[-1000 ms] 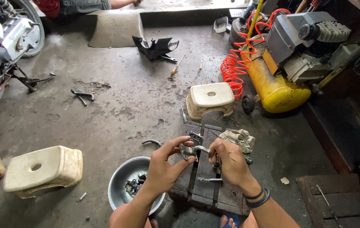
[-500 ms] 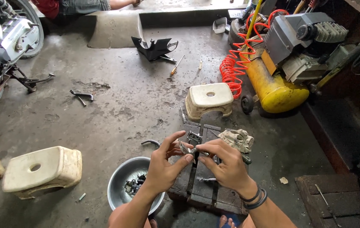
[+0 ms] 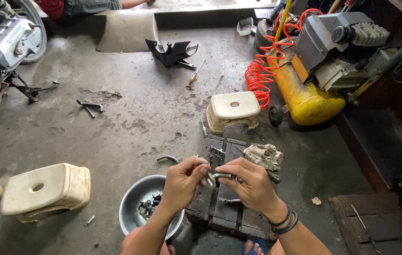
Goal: The person sits on the floor and cleans a small metal part with a cloth. They then pick up a metal plate and a bolt, fit the bolt into the plate, and place the assembly into a metal bowl.
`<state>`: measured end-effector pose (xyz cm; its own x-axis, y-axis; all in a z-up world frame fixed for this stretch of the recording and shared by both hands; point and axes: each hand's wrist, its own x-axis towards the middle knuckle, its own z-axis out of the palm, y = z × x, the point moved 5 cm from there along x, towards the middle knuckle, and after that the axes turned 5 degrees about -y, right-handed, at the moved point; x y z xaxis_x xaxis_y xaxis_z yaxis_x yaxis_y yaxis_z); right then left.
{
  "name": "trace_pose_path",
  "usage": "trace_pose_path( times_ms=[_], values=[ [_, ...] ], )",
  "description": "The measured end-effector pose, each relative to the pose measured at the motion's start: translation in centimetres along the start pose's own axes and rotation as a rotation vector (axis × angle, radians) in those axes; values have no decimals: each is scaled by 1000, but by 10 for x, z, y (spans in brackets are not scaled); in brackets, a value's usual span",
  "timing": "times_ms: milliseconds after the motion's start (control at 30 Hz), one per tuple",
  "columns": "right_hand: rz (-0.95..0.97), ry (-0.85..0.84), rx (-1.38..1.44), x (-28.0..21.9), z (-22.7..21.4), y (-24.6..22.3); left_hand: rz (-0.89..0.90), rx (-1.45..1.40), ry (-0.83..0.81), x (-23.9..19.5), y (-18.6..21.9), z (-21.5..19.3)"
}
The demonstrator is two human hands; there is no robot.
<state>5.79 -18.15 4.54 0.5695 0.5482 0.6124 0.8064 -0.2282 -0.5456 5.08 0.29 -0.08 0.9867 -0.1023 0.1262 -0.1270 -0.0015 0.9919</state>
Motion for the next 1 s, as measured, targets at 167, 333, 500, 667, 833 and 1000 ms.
trace_pose_path(
  times_ms=[167,333,500,667,833,1000],
  values=[
    [22,-36,39,-2,5,2,-32,48,-7,-1,-7,-4],
    [102,-65,77,-3,4,8,-23,-228,-60,-1,2,5],
    [120,-99,41,-5,2,10,30,-120,25,-1,-3,4],
    [146,-116,-16,-8,0,11,101,-80,39,-2,-2,6],
    [163,-87,-51,-8,-3,13,63,-59,78,-1,-1,5],
    [227,-121,42,-6,4,14,67,-39,85,-7,12,3]
  ],
)
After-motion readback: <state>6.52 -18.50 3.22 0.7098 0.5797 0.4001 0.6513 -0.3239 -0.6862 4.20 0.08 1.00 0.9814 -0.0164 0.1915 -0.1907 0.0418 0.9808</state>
